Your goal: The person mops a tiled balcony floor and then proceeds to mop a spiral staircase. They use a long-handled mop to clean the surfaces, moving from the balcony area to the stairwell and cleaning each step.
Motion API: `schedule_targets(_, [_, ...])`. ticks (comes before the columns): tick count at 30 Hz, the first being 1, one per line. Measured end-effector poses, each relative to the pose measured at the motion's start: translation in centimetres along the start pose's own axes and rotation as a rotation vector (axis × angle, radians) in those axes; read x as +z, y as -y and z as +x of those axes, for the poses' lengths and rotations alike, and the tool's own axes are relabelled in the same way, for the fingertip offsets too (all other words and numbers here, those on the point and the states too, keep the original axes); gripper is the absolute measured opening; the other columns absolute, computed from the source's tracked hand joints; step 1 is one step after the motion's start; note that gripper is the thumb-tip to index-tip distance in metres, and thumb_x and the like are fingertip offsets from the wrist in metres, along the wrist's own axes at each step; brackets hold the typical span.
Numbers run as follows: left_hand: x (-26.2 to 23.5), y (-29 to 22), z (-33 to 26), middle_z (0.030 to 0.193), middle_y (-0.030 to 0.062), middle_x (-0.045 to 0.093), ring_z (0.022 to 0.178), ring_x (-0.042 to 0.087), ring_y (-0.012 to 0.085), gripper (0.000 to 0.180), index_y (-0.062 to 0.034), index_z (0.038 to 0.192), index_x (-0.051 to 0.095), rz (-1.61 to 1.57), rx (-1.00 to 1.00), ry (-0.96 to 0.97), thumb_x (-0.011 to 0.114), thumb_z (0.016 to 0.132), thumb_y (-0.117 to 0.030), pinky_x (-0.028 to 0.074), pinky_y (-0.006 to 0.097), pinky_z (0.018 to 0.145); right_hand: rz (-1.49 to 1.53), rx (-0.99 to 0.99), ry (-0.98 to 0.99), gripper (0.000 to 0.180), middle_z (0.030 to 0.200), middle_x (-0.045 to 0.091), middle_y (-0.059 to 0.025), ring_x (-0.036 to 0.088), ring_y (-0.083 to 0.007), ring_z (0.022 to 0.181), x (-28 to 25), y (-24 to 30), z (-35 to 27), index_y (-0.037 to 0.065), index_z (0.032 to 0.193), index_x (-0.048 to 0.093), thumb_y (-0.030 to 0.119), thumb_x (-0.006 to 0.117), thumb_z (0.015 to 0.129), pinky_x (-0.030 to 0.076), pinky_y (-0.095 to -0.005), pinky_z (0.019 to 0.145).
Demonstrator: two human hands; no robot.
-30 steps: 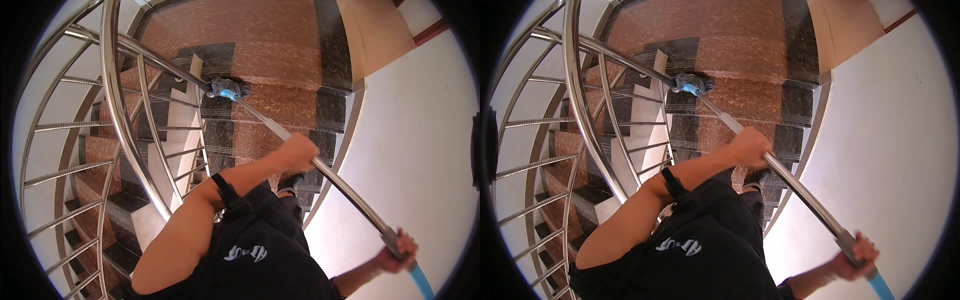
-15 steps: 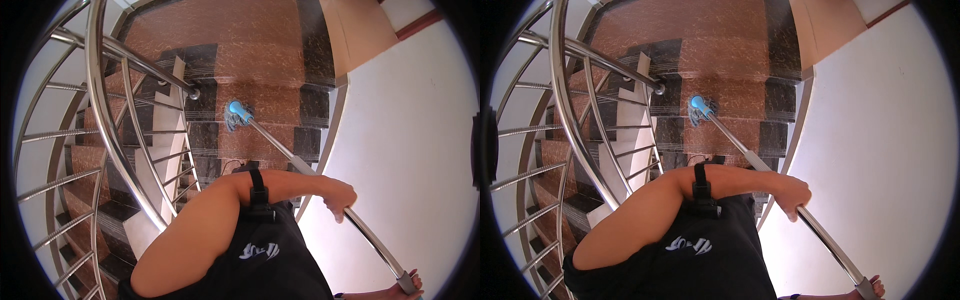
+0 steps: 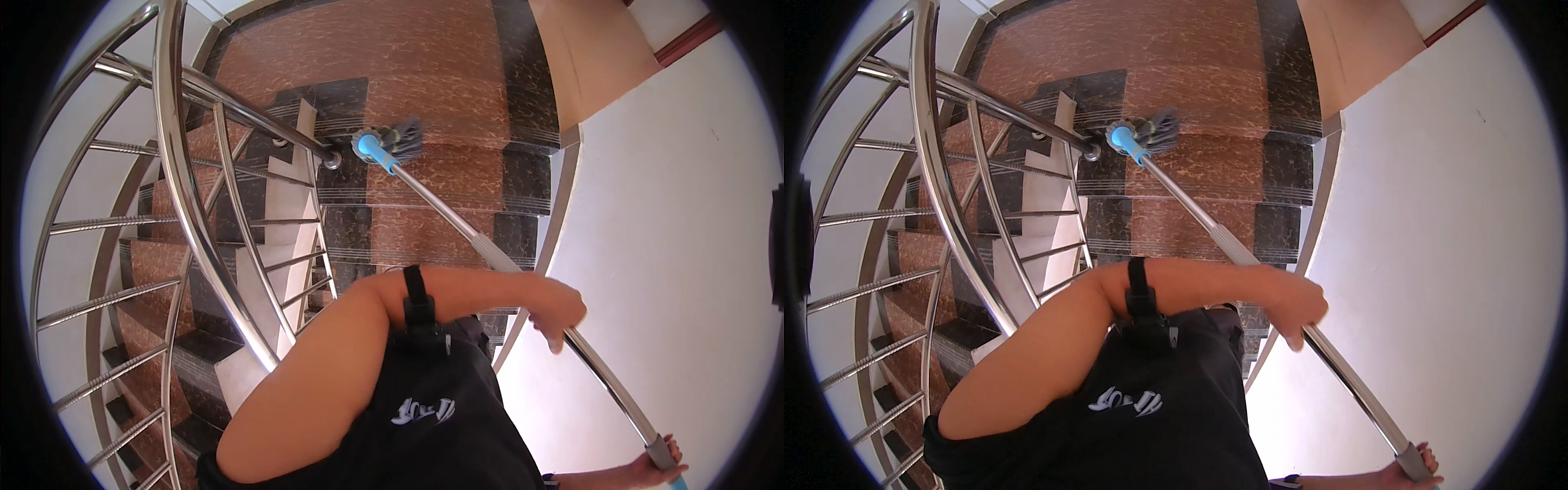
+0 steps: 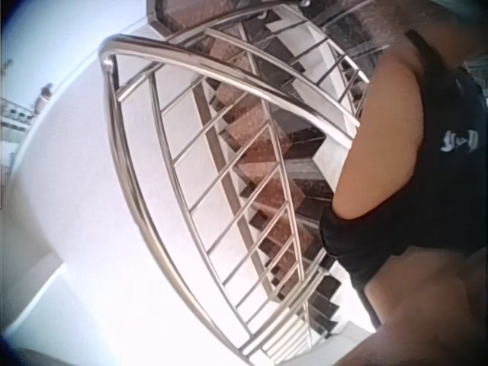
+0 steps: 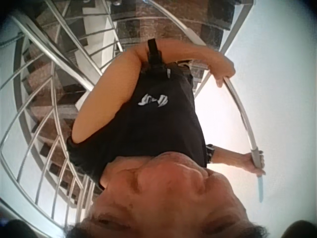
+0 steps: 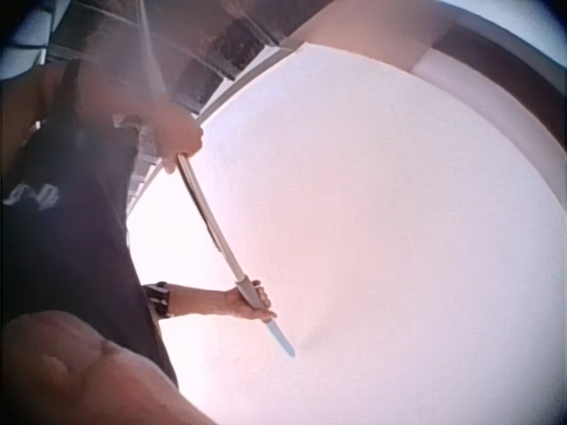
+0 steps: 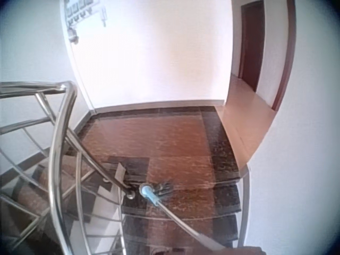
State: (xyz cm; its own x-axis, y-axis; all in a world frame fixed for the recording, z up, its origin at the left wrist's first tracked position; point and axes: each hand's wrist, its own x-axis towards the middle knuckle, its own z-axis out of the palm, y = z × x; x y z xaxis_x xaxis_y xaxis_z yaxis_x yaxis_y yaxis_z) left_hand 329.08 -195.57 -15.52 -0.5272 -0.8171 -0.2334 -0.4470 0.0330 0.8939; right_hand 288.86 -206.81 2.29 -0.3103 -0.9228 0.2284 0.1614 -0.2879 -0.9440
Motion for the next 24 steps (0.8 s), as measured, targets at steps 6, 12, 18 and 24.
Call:
schedule_targets(6, [-0.4, 8.8, -2.5, 0.058, 0.0116, 0.062, 0.055, 0.062, 0.0287, 0.031, -0.0018, 0.069, 0.068, -0.055, -0.085, 0.067, 0.078, 0.069, -0.031, 0.047, 0.041, 0.054, -0.023, 0.196, 0.326, 0.045, 0.087, 0.065, -0.0078, 0.062, -0.0225, 0.092, 2.2, -6.5, -5.4, 0.006, 0.090, 0.064, 0.049, 0.054, 0.098, 0.050, -0.0427, 0.087])
schedule_targets(12, [3.5, 17.6, -4.4, 0.064, 0.0101, 0.067, 0.064, 0.066, 0.0274, 0.024, -0.0058, 0.070, 0.071, 0.099, -0.196, -0.042, 0.078, 0.067, -0.029, 0.049, 0.043, 0.058, -0.115, 0.438, 0.433, 0.028, 0.097, 0.067, -0.0074, 0.065, -0.0262, 0.102, 3.4, -12.1, -10.5, 0.008, 0.099, 0.063, 0.035, 0.053, 0.100, 0.053, -0.0418, 0.085])
schedule_targets(18, [7.6, 21.2, -6.7, 0.074, 0.0084, 0.068, 0.077, 0.068, 0.0318, 0.013, -0.0111, 0.077, 0.071, 0.299, -0.394, -0.366, 0.072, 0.069, -0.022, 0.051, 0.050, 0.063, -0.276, 0.567, 0.375, 0.021, 0.102, 0.065, -0.0084, 0.064, -0.0282, 0.107, 5.3, -14.6, -17.0, 0.009, 0.098, 0.060, 0.030, 0.060, 0.096, 0.059, -0.0389, 0.077])
schedule_targets(24, [7.7, 25.6, -11.7, 0.080, 0.0088, 0.067, 0.087, 0.066, 0.0318, 0.015, -0.0166, 0.082, 0.071, 0.367, -0.530, -0.458, 0.070, 0.068, -0.020, 0.046, 0.049, 0.073, -0.088, 0.527, 0.654, 0.008, 0.103, 0.066, -0.0131, 0.064, -0.0293, 0.108, 9.1, -18.1, -19.9, 0.005, 0.098, 0.060, 0.012, 0.055, 0.097, 0.056, -0.0431, 0.088])
